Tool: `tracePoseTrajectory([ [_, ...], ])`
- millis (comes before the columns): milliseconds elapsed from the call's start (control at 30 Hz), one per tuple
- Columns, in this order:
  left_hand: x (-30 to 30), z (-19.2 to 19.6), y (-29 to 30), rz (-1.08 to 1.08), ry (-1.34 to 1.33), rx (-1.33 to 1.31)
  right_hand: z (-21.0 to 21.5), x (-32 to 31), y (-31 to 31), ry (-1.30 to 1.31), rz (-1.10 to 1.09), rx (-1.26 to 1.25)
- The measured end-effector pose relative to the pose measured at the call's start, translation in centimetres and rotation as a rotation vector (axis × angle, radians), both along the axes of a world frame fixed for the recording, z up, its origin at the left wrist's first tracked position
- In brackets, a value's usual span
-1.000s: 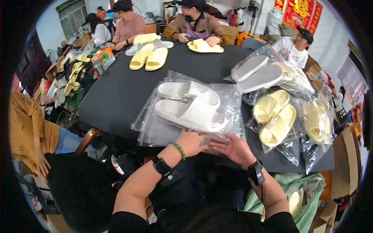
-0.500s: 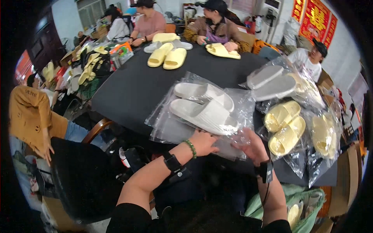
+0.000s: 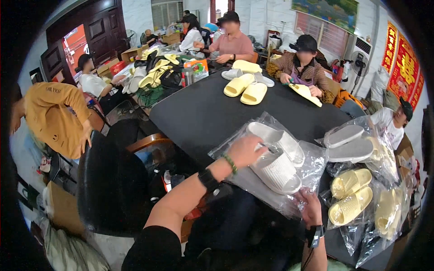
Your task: The recorder is packing slippers into plastic bags and then placing the bags into a larger container as part of a manufacturing or distribution workflow.
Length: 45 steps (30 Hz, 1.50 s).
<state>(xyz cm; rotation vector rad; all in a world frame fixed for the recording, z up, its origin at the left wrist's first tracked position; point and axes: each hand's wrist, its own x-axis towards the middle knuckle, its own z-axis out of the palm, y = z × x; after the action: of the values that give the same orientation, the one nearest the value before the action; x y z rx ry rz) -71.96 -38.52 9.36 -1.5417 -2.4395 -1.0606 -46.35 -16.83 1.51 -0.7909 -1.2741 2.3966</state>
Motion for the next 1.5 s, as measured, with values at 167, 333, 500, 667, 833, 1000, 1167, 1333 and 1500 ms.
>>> tracePoseTrajectory([
  [167,-4.4,-4.6,2.7,0.314,-0.217,-0.182,0.0,-0.2,0.0,0.004,-0.043,-0.007],
  [333,-4.0,-4.1,4.5,0.313,-0.211,-0.255,0.1,0.2,0.0,-0.001,-0.045,0.035],
  [500,-6.2,-7.4,5.1,0.349,-0.193,-0.073,0.7,-0.4,-1.0,0.016,-0.025,0.017],
  [667,-4.2,-2.6,5.2,0.166,-0.552,0.545,0.3,0.9,0.0,-0.043,-0.032,0.028],
  [833,-2.4,-0.7,2.2,0.291,-0.856,0.124,-0.4,0.6,0.3,-0.033,0.000,0.124],
  [1000,-4.7,-2.6,-0.1,0.325,-0.935,0.119,0.0,-0.7,0.6,-0.019,-0.010,0.489],
  [1167,-4.5,-3.2,1.0,0.289,-0.777,0.064,1.4,0.1,-0.4,-0.241,-0.179,1.182],
  [1333,-5.8,-4.0,0.7,0.311,-0.899,0.175,0.0,0.9,0.0,-0.339,-0.019,1.461],
  [1500,-8.8,-2.3,2.5,0.302,-0.962,-0.064,5.3,-0.6,1.9,-0.488,-0.047,1.825],
])
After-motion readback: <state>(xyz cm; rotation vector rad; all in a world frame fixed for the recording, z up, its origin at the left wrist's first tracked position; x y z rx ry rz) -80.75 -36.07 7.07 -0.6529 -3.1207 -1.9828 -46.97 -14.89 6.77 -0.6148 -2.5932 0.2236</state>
